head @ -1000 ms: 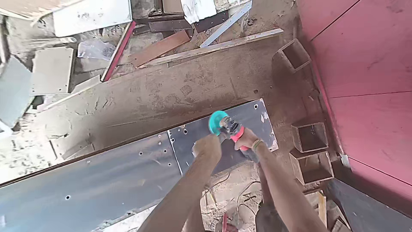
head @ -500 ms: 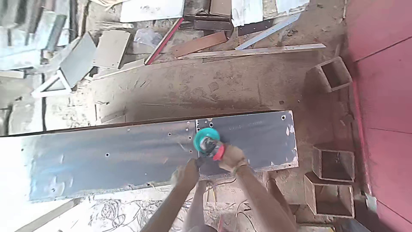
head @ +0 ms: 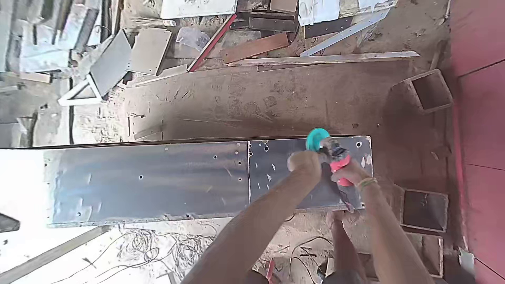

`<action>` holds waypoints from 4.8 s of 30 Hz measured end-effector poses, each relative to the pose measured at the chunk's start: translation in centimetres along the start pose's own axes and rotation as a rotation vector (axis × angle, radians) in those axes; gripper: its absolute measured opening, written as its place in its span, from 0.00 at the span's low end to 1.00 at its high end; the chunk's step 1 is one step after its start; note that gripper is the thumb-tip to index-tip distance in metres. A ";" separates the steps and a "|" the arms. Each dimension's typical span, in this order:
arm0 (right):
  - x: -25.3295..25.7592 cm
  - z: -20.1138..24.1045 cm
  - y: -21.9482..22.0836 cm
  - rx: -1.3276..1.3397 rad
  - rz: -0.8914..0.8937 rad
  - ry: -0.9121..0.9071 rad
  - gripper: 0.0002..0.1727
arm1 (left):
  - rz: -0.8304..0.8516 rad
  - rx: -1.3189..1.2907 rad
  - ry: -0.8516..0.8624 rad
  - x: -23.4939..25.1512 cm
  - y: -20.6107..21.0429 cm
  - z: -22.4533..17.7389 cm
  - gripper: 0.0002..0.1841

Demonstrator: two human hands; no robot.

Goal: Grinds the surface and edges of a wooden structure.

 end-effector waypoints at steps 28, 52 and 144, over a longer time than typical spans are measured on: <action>-25.7 34.5 34.6 -0.818 0.496 -0.502 0.29 | -0.165 -0.787 -0.529 -13.4 22.1 48.4 0.21; -9.7 -15.5 -2.2 -0.273 -0.082 0.291 0.56 | 0.134 -0.257 0.228 -4.3 14.1 -5.8 0.20; -6.1 20.8 12.4 -0.755 0.000 0.098 0.37 | 0.001 -0.392 -0.193 0.2 6.2 24.5 0.24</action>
Point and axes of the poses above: each hand's wrist, its own x-axis towards the middle knuckle, its own y-axis out of the palm, z = x × y, the point moved 8 cm from there along x, towards the middle knuckle, and after that the axes turned 10 degrees about -z, right-handed, at the moved point
